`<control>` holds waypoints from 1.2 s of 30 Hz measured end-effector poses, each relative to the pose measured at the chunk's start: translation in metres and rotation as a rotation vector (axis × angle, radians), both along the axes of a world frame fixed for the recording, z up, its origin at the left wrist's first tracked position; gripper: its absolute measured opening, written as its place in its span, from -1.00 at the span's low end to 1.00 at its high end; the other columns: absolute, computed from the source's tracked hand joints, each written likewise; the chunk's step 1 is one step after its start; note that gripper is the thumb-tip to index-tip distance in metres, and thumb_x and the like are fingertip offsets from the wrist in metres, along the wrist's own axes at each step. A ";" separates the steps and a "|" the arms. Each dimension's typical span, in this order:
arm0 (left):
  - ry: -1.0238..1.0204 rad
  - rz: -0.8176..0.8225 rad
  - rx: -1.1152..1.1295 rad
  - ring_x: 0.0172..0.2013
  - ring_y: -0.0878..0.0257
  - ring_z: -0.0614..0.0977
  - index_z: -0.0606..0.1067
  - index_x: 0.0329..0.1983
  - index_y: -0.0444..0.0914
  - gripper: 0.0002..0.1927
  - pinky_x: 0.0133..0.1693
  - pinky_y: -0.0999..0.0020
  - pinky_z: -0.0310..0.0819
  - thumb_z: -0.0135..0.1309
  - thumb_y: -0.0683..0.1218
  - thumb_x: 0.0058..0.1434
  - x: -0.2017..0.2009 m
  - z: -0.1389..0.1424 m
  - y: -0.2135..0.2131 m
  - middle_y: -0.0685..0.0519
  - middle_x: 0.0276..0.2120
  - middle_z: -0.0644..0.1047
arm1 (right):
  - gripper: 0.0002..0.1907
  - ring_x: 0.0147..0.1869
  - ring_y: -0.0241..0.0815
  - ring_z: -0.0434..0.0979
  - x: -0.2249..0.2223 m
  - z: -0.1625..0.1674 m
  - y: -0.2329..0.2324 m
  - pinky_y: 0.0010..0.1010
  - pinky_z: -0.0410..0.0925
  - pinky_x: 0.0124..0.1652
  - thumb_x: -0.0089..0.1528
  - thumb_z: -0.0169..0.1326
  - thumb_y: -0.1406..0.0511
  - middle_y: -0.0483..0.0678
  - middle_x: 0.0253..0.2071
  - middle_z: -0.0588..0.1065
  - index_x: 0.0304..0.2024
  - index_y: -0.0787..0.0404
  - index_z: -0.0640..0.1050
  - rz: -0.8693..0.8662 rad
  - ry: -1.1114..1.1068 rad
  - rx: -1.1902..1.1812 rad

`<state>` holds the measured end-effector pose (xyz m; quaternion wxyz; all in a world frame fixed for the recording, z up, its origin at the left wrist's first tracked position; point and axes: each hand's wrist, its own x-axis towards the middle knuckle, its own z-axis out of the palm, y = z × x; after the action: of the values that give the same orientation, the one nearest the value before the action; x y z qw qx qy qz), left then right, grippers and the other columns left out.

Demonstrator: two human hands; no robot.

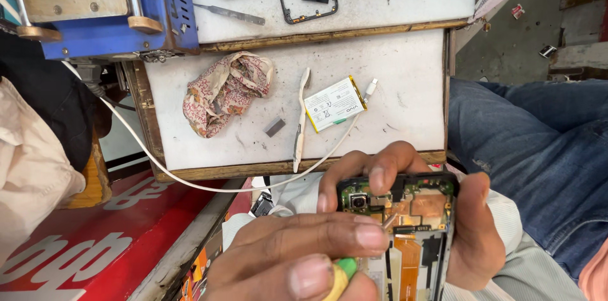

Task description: The person removes the back cover of a smartphone, disconnects the battery, and uses a screwdriver to unscrew components on the motherboard. The person then places the phone on the workbench and continues to unscrew parts of the motherboard.

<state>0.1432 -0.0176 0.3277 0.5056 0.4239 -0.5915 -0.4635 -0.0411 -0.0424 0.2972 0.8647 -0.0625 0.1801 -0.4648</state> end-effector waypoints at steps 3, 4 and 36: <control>-0.029 0.055 -0.012 -0.16 0.22 0.82 0.29 0.26 -0.04 -0.32 -0.16 0.33 0.73 0.36 -0.25 0.17 -0.006 0.000 -0.006 -0.02 -0.03 0.66 | -0.30 0.11 0.16 0.38 0.003 0.001 -0.001 0.03 0.33 0.18 0.40 -0.21 -0.20 0.47 0.02 0.30 0.09 0.32 0.32 -0.030 0.075 -0.030; 0.002 0.013 -0.017 -0.10 0.17 0.82 0.29 0.31 -0.04 -0.32 -0.10 0.32 0.75 0.35 -0.26 0.23 -0.005 0.000 -0.009 -0.04 0.02 0.65 | -0.30 0.11 0.16 0.37 0.003 0.002 -0.002 0.02 0.33 0.17 0.39 -0.20 -0.20 0.49 0.03 0.31 0.09 0.32 0.32 -0.032 0.093 -0.041; -0.121 0.028 -0.149 0.04 0.08 0.78 0.27 0.25 -0.20 -0.37 -0.01 0.33 0.79 0.38 -0.28 0.25 -0.021 0.003 -0.026 -0.15 0.02 0.62 | -0.21 0.22 0.15 0.36 0.001 -0.002 -0.005 0.02 0.28 0.25 0.38 -0.26 -0.23 0.44 0.16 0.23 0.14 0.39 0.20 -0.023 0.373 -0.195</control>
<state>0.1221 -0.0433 0.3303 0.5055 0.4203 -0.6479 -0.3848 -0.0396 -0.0475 0.2957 0.8008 -0.2289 0.2919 -0.4702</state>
